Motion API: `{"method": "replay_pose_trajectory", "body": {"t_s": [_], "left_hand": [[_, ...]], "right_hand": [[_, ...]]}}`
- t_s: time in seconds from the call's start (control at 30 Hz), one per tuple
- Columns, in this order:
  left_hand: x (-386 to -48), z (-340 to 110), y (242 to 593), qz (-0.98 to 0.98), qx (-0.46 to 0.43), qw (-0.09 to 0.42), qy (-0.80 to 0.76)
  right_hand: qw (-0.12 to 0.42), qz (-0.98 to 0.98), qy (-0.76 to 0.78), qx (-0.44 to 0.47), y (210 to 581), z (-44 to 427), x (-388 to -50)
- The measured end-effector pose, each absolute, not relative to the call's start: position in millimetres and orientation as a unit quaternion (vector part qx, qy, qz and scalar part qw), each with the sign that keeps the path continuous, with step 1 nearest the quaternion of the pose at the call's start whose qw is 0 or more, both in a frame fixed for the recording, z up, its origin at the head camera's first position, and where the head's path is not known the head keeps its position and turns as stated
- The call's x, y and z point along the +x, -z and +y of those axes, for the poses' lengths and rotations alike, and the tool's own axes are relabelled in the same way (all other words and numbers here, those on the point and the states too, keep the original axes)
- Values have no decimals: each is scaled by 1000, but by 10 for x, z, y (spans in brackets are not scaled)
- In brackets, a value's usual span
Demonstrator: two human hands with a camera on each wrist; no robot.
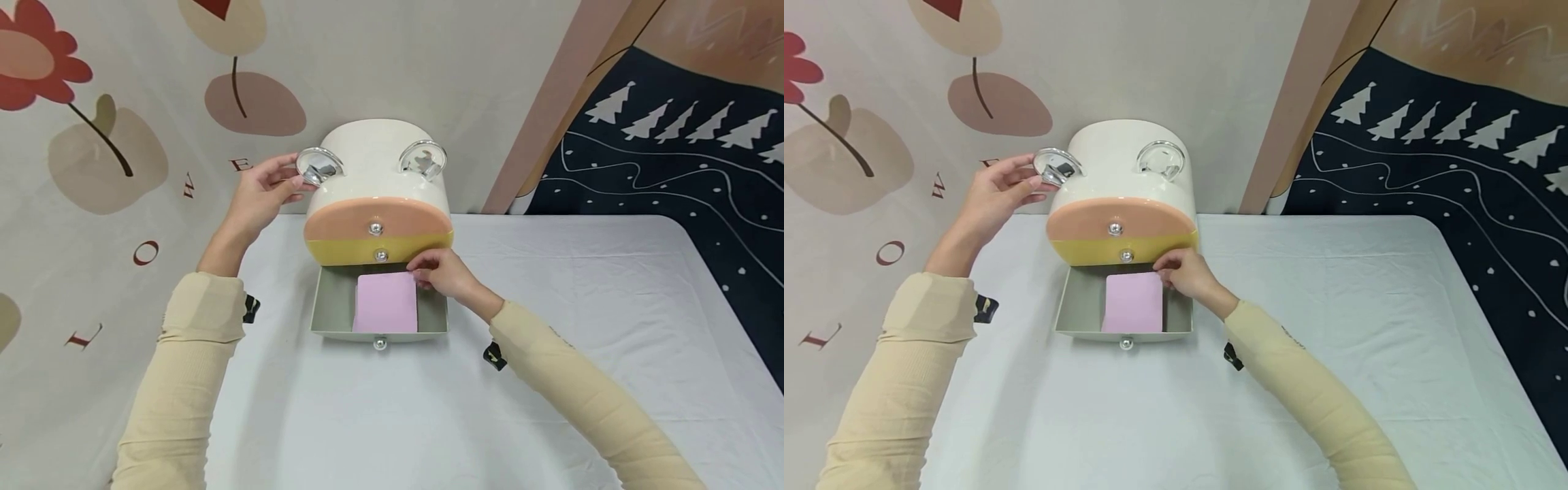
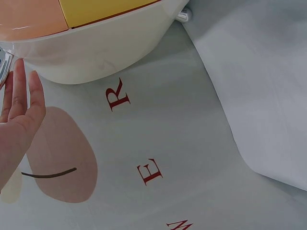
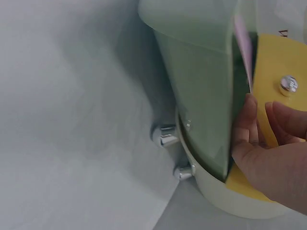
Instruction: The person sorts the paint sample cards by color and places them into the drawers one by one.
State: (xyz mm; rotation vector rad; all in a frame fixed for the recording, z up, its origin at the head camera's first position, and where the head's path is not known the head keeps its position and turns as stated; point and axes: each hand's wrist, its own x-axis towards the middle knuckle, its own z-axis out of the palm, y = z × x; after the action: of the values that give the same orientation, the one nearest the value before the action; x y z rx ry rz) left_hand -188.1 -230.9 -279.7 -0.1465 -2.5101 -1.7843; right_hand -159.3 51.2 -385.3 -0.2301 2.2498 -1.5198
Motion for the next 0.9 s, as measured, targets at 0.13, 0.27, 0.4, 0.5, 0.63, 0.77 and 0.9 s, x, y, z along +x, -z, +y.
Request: {"method": "replay_pose_trajectory", "body": {"t_s": [0.13,0.27,0.4,0.5,0.63,0.77,0.9], "left_hand": [[-1888,-2318,2804,-807,-49,30,587],[-1896,-2322,2811,-805,-50,30,591],[-1902,-2315,2812,-810,-47,28,584],[-1902,-2316,2809,-816,-40,26,576],[-1903,-2315,2807,-820,-31,21,572],[-1909,-2313,2811,-821,-29,20,570],[-1910,-2315,2813,-819,-31,22,573]], "right_hand": [[205,805,551,-84,3765,566,-1574],[210,796,559,-98,3672,614,-1492],[225,779,568,-141,3629,623,-1327],[240,759,575,-188,3655,605,-1178],[268,735,573,-244,3752,577,-971],[301,716,564,-281,3894,541,-783],[326,711,548,-297,4081,499,-648]]}}
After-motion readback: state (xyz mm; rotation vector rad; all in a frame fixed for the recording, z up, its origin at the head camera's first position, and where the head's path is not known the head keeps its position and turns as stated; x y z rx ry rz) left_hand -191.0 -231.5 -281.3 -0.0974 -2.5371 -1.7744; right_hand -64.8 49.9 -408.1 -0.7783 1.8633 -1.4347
